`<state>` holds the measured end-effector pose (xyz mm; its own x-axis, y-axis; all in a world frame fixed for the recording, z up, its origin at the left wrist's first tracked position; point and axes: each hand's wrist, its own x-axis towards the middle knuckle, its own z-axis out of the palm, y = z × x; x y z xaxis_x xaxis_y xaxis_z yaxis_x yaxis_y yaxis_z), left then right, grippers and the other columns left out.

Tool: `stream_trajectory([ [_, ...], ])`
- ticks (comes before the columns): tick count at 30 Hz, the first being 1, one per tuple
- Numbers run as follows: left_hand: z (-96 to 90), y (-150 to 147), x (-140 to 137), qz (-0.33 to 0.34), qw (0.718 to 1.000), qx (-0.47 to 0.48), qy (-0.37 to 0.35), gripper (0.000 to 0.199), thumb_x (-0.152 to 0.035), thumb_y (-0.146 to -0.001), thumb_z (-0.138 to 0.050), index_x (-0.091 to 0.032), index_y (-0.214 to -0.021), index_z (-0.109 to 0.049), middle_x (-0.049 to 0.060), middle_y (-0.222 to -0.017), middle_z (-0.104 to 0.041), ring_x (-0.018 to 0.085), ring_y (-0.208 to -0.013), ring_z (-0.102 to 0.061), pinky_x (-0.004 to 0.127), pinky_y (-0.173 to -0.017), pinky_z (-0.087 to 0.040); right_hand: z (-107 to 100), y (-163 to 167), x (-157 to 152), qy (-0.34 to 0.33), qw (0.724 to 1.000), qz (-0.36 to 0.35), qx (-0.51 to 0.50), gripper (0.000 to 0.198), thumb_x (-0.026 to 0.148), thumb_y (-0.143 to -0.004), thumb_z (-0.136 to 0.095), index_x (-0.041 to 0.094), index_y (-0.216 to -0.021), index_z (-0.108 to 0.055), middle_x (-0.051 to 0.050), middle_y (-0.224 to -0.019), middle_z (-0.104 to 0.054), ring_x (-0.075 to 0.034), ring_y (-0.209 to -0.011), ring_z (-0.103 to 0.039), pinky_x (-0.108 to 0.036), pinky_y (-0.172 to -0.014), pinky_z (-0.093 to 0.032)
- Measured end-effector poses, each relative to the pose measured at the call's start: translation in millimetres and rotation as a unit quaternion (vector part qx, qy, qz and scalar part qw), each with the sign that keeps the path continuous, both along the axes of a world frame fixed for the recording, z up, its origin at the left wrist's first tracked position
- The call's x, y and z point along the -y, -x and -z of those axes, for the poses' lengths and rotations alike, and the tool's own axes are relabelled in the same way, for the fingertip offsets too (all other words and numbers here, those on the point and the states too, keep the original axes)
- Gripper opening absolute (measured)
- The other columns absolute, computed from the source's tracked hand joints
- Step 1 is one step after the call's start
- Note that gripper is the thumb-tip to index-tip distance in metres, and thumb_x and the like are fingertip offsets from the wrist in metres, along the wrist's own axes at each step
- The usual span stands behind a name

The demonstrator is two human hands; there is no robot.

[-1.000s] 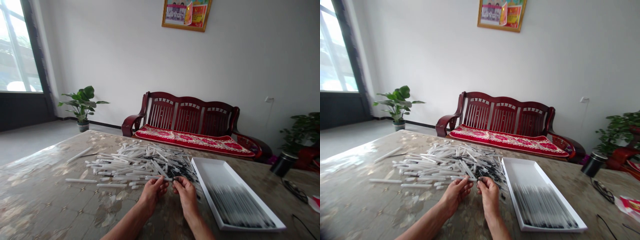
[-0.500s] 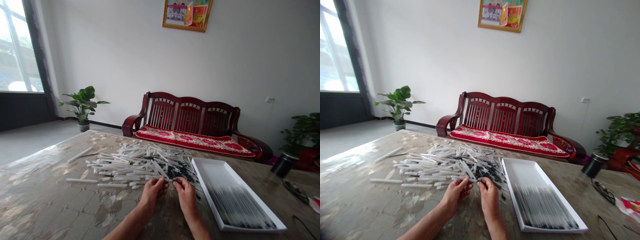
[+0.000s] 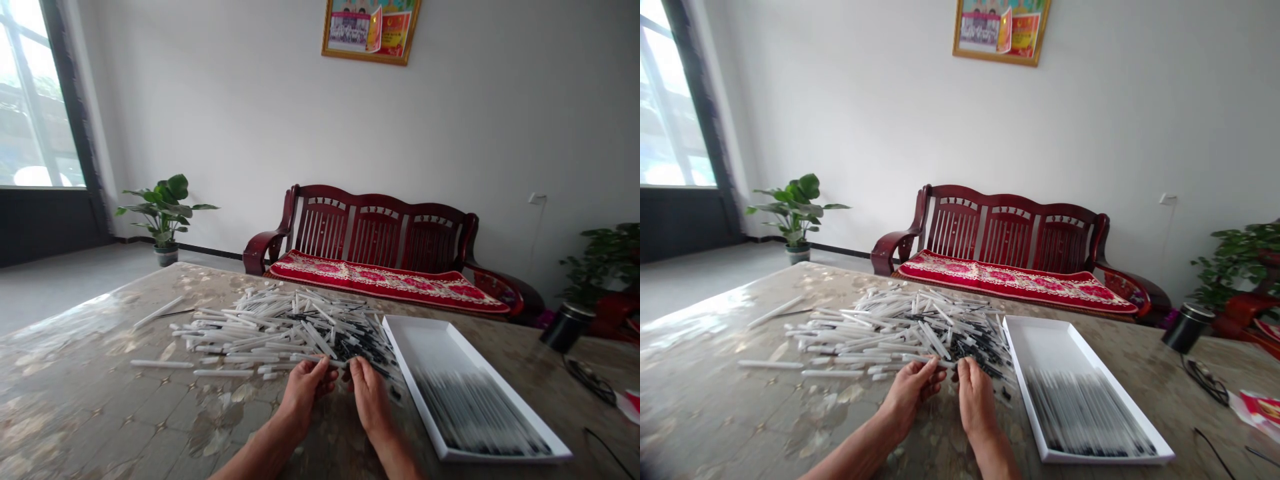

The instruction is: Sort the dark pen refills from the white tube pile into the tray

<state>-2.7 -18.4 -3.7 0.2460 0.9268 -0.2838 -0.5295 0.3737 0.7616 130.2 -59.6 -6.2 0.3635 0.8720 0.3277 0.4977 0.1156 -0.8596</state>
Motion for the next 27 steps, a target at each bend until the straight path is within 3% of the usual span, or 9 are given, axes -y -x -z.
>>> stream_trajectory([
  [4,-0.2,0.2,-0.8,0.005,1.0,-0.002,-0.006,0.028,-0.03,-0.064,-0.087,-0.014,-0.076,-0.067,0.003,-0.069,-0.072,0.013,-0.06,-0.068,0.019,-0.052,-0.051,-3.5,0.3,0.9,-0.026,1.0,-0.014,0.003,0.033,0.053,-0.089,-0.047,0.024,-0.077,-0.059,0.002,-0.068,-0.059,-0.018,-0.064,-0.053,-0.027,-0.061,-0.04],
  [9,2.9,-0.1,-0.6,0.014,1.0,-0.007,-0.023,0.034,-0.034,-0.06,-0.089,-0.014,-0.078,-0.068,0.002,-0.069,-0.072,0.013,-0.06,-0.068,0.02,-0.053,-0.051,2.0,-2.7,-1.5,0.002,1.0,0.019,0.023,0.045,0.059,-0.089,-0.043,0.025,-0.06,-0.049,0.003,-0.053,-0.049,-0.017,-0.053,-0.045,-0.029,-0.054,-0.032],
  [15,2.1,0.5,-0.4,0.009,1.0,-0.01,-0.018,0.036,-0.035,-0.059,-0.089,-0.014,-0.078,-0.068,0.004,-0.071,-0.073,0.014,-0.061,-0.068,0.021,-0.054,-0.051,-1.3,-2.2,2.0,-0.019,1.0,-0.013,0.015,0.036,0.054,-0.09,-0.046,0.025,-0.075,-0.06,0.001,-0.067,-0.061,-0.018,-0.064,-0.055,-0.027,-0.059,-0.038],
  [21,1.8,0.1,1.2,0.021,0.999,-0.025,-0.041,0.039,-0.04,-0.057,-0.089,-0.015,-0.077,-0.068,0.003,-0.07,-0.073,0.014,-0.06,-0.067,0.022,-0.053,-0.05,-0.2,-2.5,-0.1,-0.007,0.999,0.02,0.038,0.048,0.06,-0.09,-0.042,0.025,-0.058,-0.052,0.001,-0.052,-0.053,-0.018,-0.051,-0.047,-0.03,-0.053,-0.032],
  [27,1.7,0.4,-0.5,0.016,0.999,-0.029,-0.035,0.038,-0.04,-0.058,-0.089,-0.015,-0.077,-0.068,0.003,-0.07,-0.073,0.014,-0.061,-0.067,0.022,-0.054,-0.05,-0.9,-2.0,1.0,-0.012,1.0,-0.01,0.015,0.04,0.058,-0.088,-0.047,0.025,-0.067,-0.056,0.003,-0.058,-0.055,-0.017,-0.057,-0.05,-0.028,-0.055,-0.035],
])
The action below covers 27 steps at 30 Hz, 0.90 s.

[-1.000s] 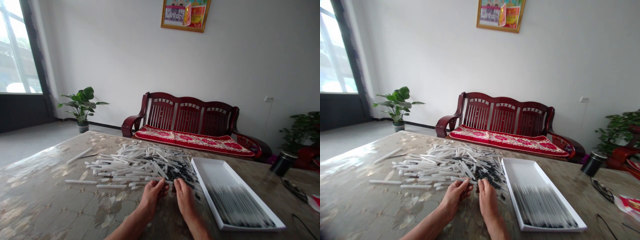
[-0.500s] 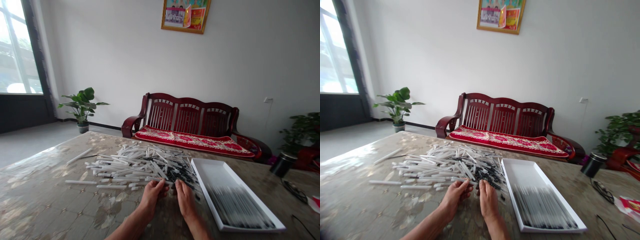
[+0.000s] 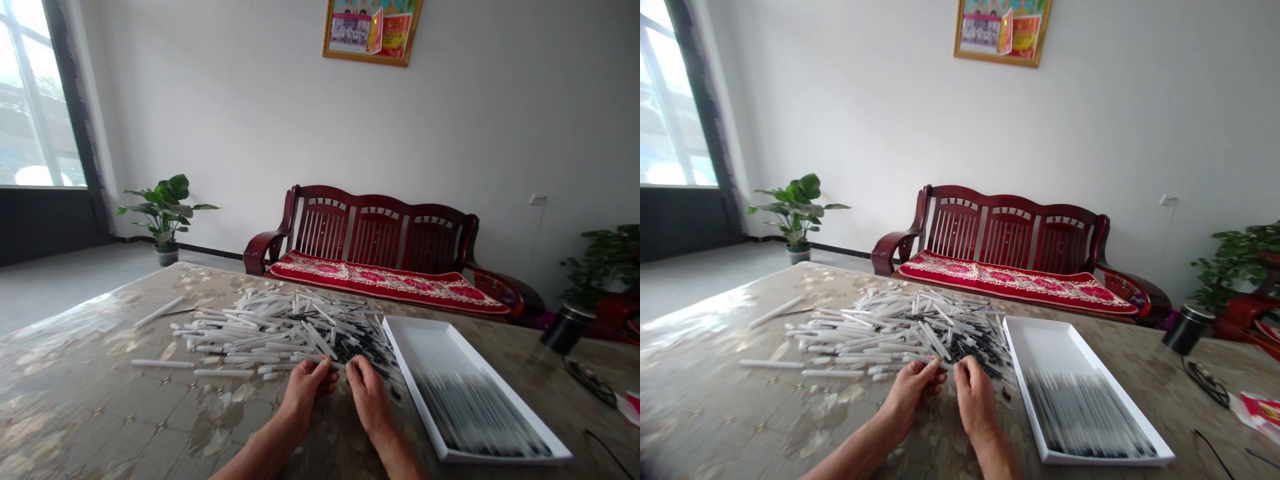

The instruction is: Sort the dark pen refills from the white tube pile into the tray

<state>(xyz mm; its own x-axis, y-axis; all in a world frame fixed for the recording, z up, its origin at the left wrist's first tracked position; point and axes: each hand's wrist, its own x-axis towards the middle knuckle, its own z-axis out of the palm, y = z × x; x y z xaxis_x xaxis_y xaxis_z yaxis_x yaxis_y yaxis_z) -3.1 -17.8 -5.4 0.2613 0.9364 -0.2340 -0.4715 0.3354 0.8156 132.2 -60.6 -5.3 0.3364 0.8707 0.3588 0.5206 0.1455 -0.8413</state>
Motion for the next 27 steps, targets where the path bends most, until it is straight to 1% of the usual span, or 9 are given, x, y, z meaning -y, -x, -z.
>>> stream_trajectory([
  [4,0.9,0.1,0.2,0.008,1.0,-0.002,-0.012,0.042,-0.043,-0.054,-0.09,-0.015,-0.077,-0.067,0.001,-0.066,-0.071,0.014,-0.059,-0.066,0.021,-0.053,-0.049,3.5,-1.0,-1.6,0.021,0.999,0.011,-0.035,0.045,0.06,-0.088,-0.046,0.026,-0.058,-0.05,0.002,-0.052,-0.05,-0.018,-0.053,-0.047,-0.03,-0.052,-0.033],
  [7,0.4,0.3,0.4,0.001,1.0,-0.004,-0.011,0.04,-0.042,-0.057,-0.089,-0.015,-0.078,-0.067,0.002,-0.068,-0.071,0.014,-0.06,-0.066,0.022,-0.053,-0.049,3.7,-1.8,-1.6,0.017,0.998,0.004,-0.061,0.046,0.059,-0.089,-0.046,0.026,-0.059,-0.053,0.001,-0.055,-0.053,-0.018,-0.054,-0.049,-0.03,-0.052,-0.035],
  [10,-0.7,0.6,0.5,-0.003,1.0,-0.01,-0.01,0.039,-0.041,-0.058,-0.088,-0.015,-0.078,-0.067,0.003,-0.069,-0.072,0.014,-0.06,-0.066,0.022,-0.053,-0.049,2.8,-0.9,-1.8,-0.001,0.999,-0.009,-0.041,0.04,0.057,-0.088,-0.049,0.025,-0.064,-0.055,0.003,-0.057,-0.054,-0.017,-0.056,-0.049,-0.028,-0.053,-0.035],
  [12,-0.9,0.6,0.5,0.004,1.0,-0.014,-0.018,0.041,-0.043,-0.056,-0.088,-0.015,-0.077,-0.067,0.002,-0.068,-0.071,0.014,-0.06,-0.066,0.022,-0.053,-0.048,3.9,0.1,-2.8,-0.002,1.0,-0.006,-0.031,0.041,0.057,-0.086,-0.051,0.025,-0.062,-0.054,0.003,-0.055,-0.053,-0.017,-0.054,-0.048,-0.028,-0.052,-0.034],
  [15,-0.6,0.2,0.3,0.008,0.999,-0.019,-0.028,0.044,-0.047,-0.053,-0.089,-0.016,-0.075,-0.066,0.001,-0.066,-0.07,0.015,-0.06,-0.066,0.022,-0.053,-0.048,6.7,0.6,-4.0,0.023,0.998,-0.005,-0.059,0.046,0.059,-0.088,-0.046,0.025,-0.057,-0.052,0.002,-0.051,-0.052,-0.018,-0.05,-0.047,-0.03,-0.05,-0.033],
  [17,-0.8,0.0,0.0,0.004,0.999,-0.019,-0.026,0.045,-0.048,-0.052,-0.088,-0.016,-0.075,-0.067,0.001,-0.066,-0.071,0.015,-0.06,-0.065,0.022,-0.053,-0.048,7.0,0.0,-3.9,0.031,0.997,-0.012,-0.07,0.045,0.059,-0.089,-0.045,0.025,-0.059,-0.053,0.002,-0.052,-0.052,-0.018,-0.05,-0.048,-0.03,-0.05,-0.034],
  [22,-2.7,1.3,1.2,0.006,0.999,-0.023,-0.028,0.047,-0.05,-0.052,-0.088,-0.015,-0.075,-0.066,0.001,-0.066,-0.07,0.015,-0.061,-0.065,0.022,-0.053,-0.047,4.3,-0.6,-3.3,0.002,0.999,-0.016,-0.027,0.04,0.057,-0.085,-0.052,0.026,-0.06,-0.052,0.004,-0.053,-0.051,-0.017,-0.053,-0.047,-0.028,-0.052,-0.032],
  [24,-2.6,1.3,2.1,0.009,0.999,-0.024,-0.036,0.048,-0.05,-0.051,-0.088,-0.015,-0.075,-0.066,0.001,-0.064,-0.069,0.015,-0.061,-0.065,0.022,-0.053,-0.047,5.3,1.2,-4.5,0.016,0.998,-0.019,-0.052,0.043,0.06,-0.084,-0.051,0.026,-0.057,-0.051,0.004,-0.049,-0.049,-0.016,-0.048,-0.044,-0.028,-0.048,-0.03],
  [27,-1.2,0.1,1.5,0.009,0.998,-0.039,-0.048,0.045,-0.05,-0.055,-0.086,-0.016,-0.076,-0.065,0.001,-0.066,-0.07,0.015,-0.061,-0.066,0.022,-0.054,-0.048,8.2,5.5,-6.6,0.057,0.989,-0.019,-0.135,0.049,0.067,-0.084,-0.047,0.027,-0.055,-0.05,0.005,-0.043,-0.044,-0.015,-0.039,-0.038,-0.029,-0.041,-0.028],
])
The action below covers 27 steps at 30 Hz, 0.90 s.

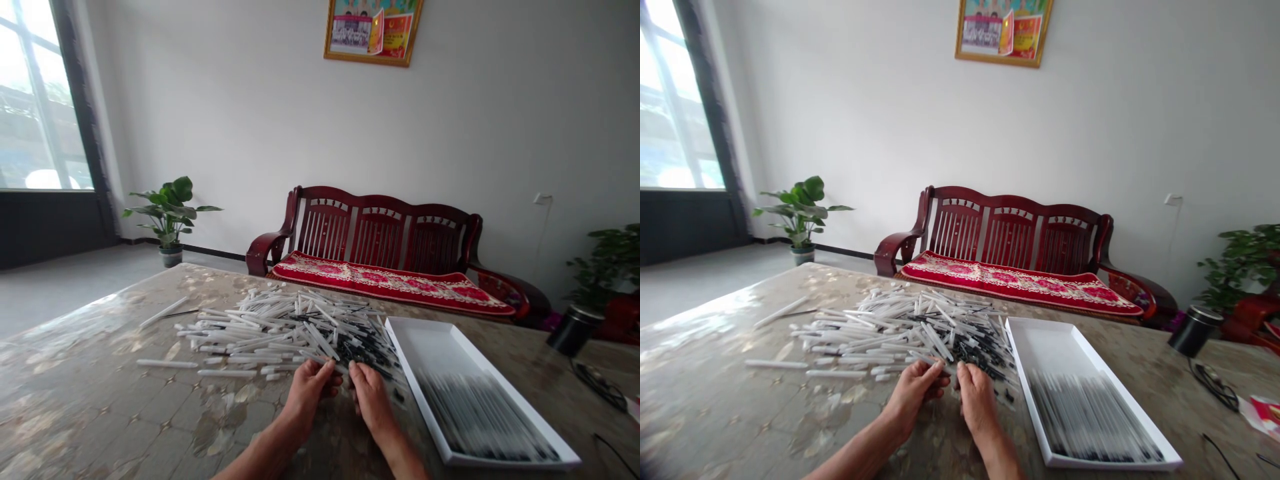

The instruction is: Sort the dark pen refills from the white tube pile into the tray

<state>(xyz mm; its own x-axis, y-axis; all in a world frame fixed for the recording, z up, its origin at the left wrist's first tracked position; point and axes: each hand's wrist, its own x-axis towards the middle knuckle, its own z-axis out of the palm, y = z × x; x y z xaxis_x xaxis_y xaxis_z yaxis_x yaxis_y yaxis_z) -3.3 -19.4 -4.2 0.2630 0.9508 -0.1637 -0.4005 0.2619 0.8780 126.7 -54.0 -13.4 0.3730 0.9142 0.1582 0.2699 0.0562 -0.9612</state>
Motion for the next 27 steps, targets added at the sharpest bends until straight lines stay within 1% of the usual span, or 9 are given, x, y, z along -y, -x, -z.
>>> stream_trajectory([
  [5,-1.9,2,-5,-0.025,0.983,-0.143,-0.113,0.026,-0.042,-0.072,-0.073,-0.019,-0.068,-0.061,0.003,-0.062,-0.068,0.016,-0.053,-0.061,0.022,-0.045,-0.04,-2,0,-2,0.025,0.997,0.044,-0.052,0.051,0.073,-0.08,-0.044,0.028,-0.055,-0.047,0.004,-0.043,-0.042,-0.015,-0.036,-0.037,-0.03,-0.037,-0.029],
  [8,-4.7,8,-7,-0.124,0.934,-0.238,-0.236,0.012,-0.023,-0.073,-0.069,-0.021,-0.085,-0.065,-0.002,-0.066,-0.063,0.015,-0.058,-0.058,0.024,-0.057,-0.045,-5,-3,-1,0.012,0.997,0.075,-0.009,0.051,0.072,-0.08,-0.042,0.028,-0.055,-0.047,0.003,-0.043,-0.043,-0.016,-0.038,-0.04,-0.031,-0.039,-0.033],
  [10,-4.7,13,-8,-0.162,0.891,-0.3,-0.299,0.032,-0.014,-0.072,-0.065,-0.024,-0.102,-0.067,-0.002,-0.078,-0.062,0.015,-0.065,-0.058,0.026,-0.066,-0.047,-6,-2,0,-0.004,0.997,0.077,0.025,0.052,0.072,-0.081,-0.041,0.027,-0.055,-0.045,0.003,-0.045,-0.046,-0.016,-0.041,-0.042,-0.03,-0.041,-0.035],
  [13,-2.5,18,-9,-0.139,0.842,-0.377,-0.36,0.032,-0.012,-0.075,-0.06,-0.028,-0.099,-0.07,0.0,-0.089,-0.061,0.017,-0.078,-0.061,0.028,-0.074,-0.047,-5,4,4,-0.025,0.998,0.049,0.04,0.052,0.071,-0.083,-0.042,0.026,-0.057,-0.042,0.003,-0.05,-0.05,-0.015,-0.045,-0.046,-0.027,-0.043,-0.037],
  [15,-1.3,19,-11,-0.124,0.826,-0.4,-0.377,0.022,-0.014,-0.077,-0.059,-0.028,-0.089,-0.072,0.001,-0.088,-0.061,0.019,-0.083,-0.061,0.029,-0.077,-0.047,-4,6,7,-0.022,0.999,0.021,0.025,0.05,0.068,-0.087,-0.039,0.025,-0.061,-0.046,0.002,-0.054,-0.054,-0.016,-0.048,-0.05,-0.026,-0.043,-0.039],
  [17,-1.1,20,-14,-0.131,0.827,-0.396,-0.376,0.015,-0.018,-0.079,-0.06,-0.027,-0.085,-0.072,0.001,-0.085,-0.061,0.019,-0.08,-0.062,0.029,-0.075,-0.047,-3,3,6,-0.018,0.999,0.01,0.035,0.049,0.063,-0.092,-0.033,0.024,-0.069,-0.053,0.0,-0.06,-0.059,-0.017,-0.052,-0.056,-0.027,-0.047,-0.044],
  [20,-1.1,19,-17,-0.168,0.851,-0.339,-0.363,0.009,-0.029,-0.079,-0.063,-0.024,-0.08,-0.072,0.001,-0.08,-0.061,0.018,-0.071,-0.06,0.029,-0.07,-0.048,-1,-14,-2,-0.049,0.983,0.059,0.165,0.038,0.046,-0.095,-0.035,0.022,-0.088,-0.065,-0.006,-0.082,-0.071,-0.022,-0.075,-0.066,-0.033,-0.069,-0.053],
  [23,1.4,17,-20,-0.194,0.89,-0.256,-0.323,0.022,-0.041,-0.08,-0.064,-0.022,-0.083,-0.072,0.003,-0.078,-0.064,0.019,-0.069,-0.06,0.03,-0.067,-0.05,5,-35,-16,-0.086,0.934,0.112,0.329,0.037,0.022,-0.089,-0.04,0.019,-0.114,-0.066,-0.011,-0.113,-0.071,-0.026,-0.107,-0.064,-0.04,-0.094,-0.049],
  [27,5.6,13,-22,-0.177,0.943,-0.166,-0.23,0.04,-0.055,-0.077,-0.065,-0.018,-0.092,-0.073,0.005,-0.077,-0.068,0.021,-0.07,-0.061,0.029,-0.063,-0.05,19,-48,-31,-0.073,0.876,0.096,0.468,0.055,0.008,-0.084,-0.038,0.017,-0.136,-0.056,-0.01,-0.138,-0.059,-0.025,-0.128,-0.051,-0.041,-0.107,-0.041],
])
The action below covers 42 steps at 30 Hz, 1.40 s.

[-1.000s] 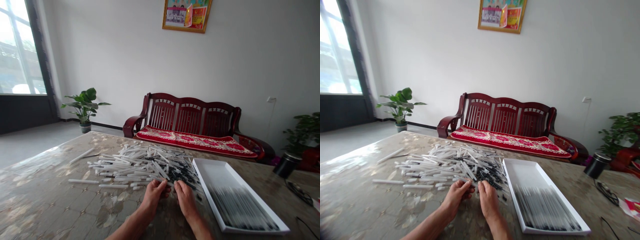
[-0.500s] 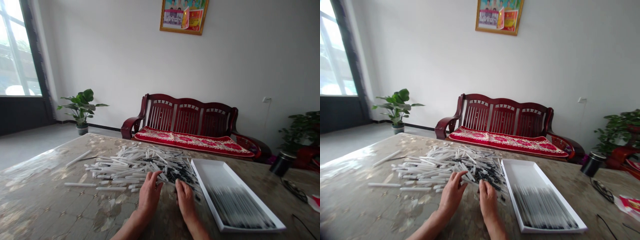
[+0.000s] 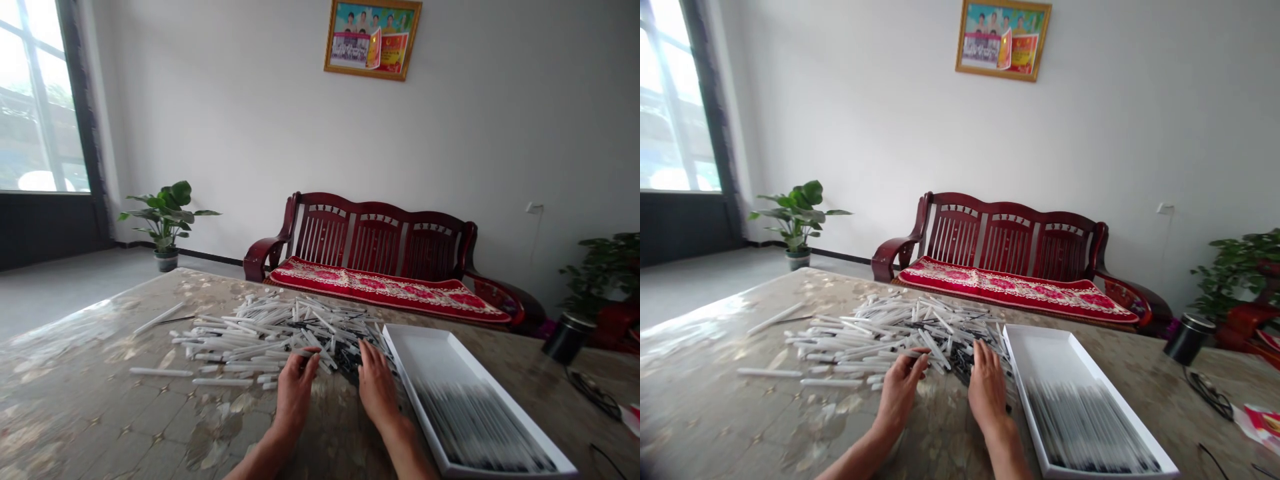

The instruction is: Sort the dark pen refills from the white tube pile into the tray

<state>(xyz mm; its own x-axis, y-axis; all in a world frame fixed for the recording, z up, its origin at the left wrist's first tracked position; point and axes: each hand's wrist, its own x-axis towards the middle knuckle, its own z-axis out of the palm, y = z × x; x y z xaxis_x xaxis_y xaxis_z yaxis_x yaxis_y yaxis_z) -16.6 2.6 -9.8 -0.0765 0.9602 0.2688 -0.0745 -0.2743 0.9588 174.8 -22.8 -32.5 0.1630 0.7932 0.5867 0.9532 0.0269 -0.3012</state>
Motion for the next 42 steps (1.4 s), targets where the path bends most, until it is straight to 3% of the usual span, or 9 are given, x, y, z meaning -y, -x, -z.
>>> stream_trajectory([
  [5,-1.9,-5,-2,0.031,0.993,0.085,0.081,0.053,-0.063,-0.065,-0.072,-0.015,-0.088,-0.073,0.004,-0.068,-0.068,0.02,-0.065,-0.06,0.027,-0.054,-0.046,9,2,-4,0.069,0.995,-0.006,0.072,0.054,0.014,-0.089,-0.043,0.022,-0.142,-0.051,-0.004,-0.146,-0.053,-0.026,-0.136,-0.042,-0.041,-0.109,-0.039],
  [13,-6.3,-9,2,0.042,0.986,0.107,0.122,0.047,-0.056,-0.06,-0.076,-0.015,-0.082,-0.073,0.002,-0.064,-0.066,0.016,-0.061,-0.059,0.024,-0.05,-0.042,-10,8,1,0.111,0.99,0.025,0.084,0.058,0.001,-0.089,-0.03,0.019,-0.135,-0.059,-0.008,-0.123,-0.067,-0.02,-0.113,-0.06,-0.028,-0.099,-0.042],
  [18,-8.7,-12,7,0.057,0.982,0.11,0.141,0.044,-0.053,-0.058,-0.076,-0.015,-0.079,-0.073,0.001,-0.061,-0.064,0.015,-0.057,-0.057,0.023,-0.047,-0.04,-12,11,1,0.122,0.987,0.047,0.096,0.064,-0.004,-0.085,-0.029,0.018,-0.138,-0.056,-0.007,-0.141,-0.057,-0.02,-0.125,-0.053,-0.028,-0.104,-0.037],
  [27,-8.6,-15,10,0.064,0.978,0.118,0.157,0.042,-0.05,-0.057,-0.077,-0.015,-0.079,-0.073,0.0,-0.06,-0.063,0.013,-0.055,-0.056,0.021,-0.045,-0.038,-20,15,7,0.157,0.979,0.057,0.113,0.058,0.0,-0.087,-0.036,0.026,-0.133,-0.061,-0.007,-0.114,-0.067,-0.024,-0.105,-0.058,-0.03,-0.092,-0.041],
  [32,-8.3,-14,10,0.066,0.973,0.145,0.169,0.043,-0.049,-0.055,-0.08,-0.014,-0.079,-0.072,-0.001,-0.061,-0.064,0.012,-0.055,-0.057,0.021,-0.046,-0.04,-17,12,7,0.11,0.988,0.064,0.093,0.046,0.002,-0.088,-0.038,0.024,-0.108,-0.073,-0.009,-0.104,-0.067,-0.026,-0.1,-0.058,-0.033,-0.087,-0.043],
  [35,-6.0,-13,8,0.068,0.965,0.179,0.181,0.044,-0.049,-0.055,-0.083,-0.014,-0.079,-0.072,-0.002,-0.06,-0.063,0.012,-0.056,-0.059,0.02,-0.048,-0.043,-15,6,5,0.043,0.996,0.06,0.054,0.039,0.004,-0.087,-0.04,0.025,-0.097,-0.072,-0.008,-0.099,-0.067,-0.026,-0.095,-0.059,-0.036,-0.086,-0.044],
  [38,-4.5,-11,4,0.07,0.946,0.241,0.206,0.041,-0.043,-0.055,-0.087,-0.013,-0.079,-0.072,-0.001,-0.062,-0.065,0.011,-0.058,-0.062,0.019,-0.05,-0.046,-13,3,2,-0.075,0.996,0.025,-0.037,0.031,0.013,-0.09,-0.041,0.023,-0.099,-0.068,-0.009,-0.098,-0.066,-0.025,-0.094,-0.06,-0.038,-0.088,-0.046],
  [40,-6.0,-11,2,0.069,0.926,0.29,0.233,0.033,-0.033,-0.059,-0.088,-0.013,-0.079,-0.071,0.0,-0.066,-0.068,0.011,-0.059,-0.065,0.018,-0.052,-0.05,-12,7,1,-0.144,0.981,-0.012,-0.127,0.026,0.024,-0.092,-0.042,0.022,-0.101,-0.066,-0.011,-0.1,-0.066,-0.025,-0.097,-0.061,-0.039,-0.089,-0.048],
  [42,-9.6,-11,1,0.066,0.907,0.325,0.258,0.021,-0.023,-0.067,-0.085,-0.013,-0.078,-0.07,0.002,-0.069,-0.07,0.011,-0.061,-0.068,0.018,-0.054,-0.053,-10,15,1,-0.158,0.956,-0.051,-0.241,0.026,0.036,-0.092,-0.046,0.021,-0.101,-0.065,-0.011,-0.099,-0.067,-0.024,-0.095,-0.064,-0.039,-0.087,-0.052],
])
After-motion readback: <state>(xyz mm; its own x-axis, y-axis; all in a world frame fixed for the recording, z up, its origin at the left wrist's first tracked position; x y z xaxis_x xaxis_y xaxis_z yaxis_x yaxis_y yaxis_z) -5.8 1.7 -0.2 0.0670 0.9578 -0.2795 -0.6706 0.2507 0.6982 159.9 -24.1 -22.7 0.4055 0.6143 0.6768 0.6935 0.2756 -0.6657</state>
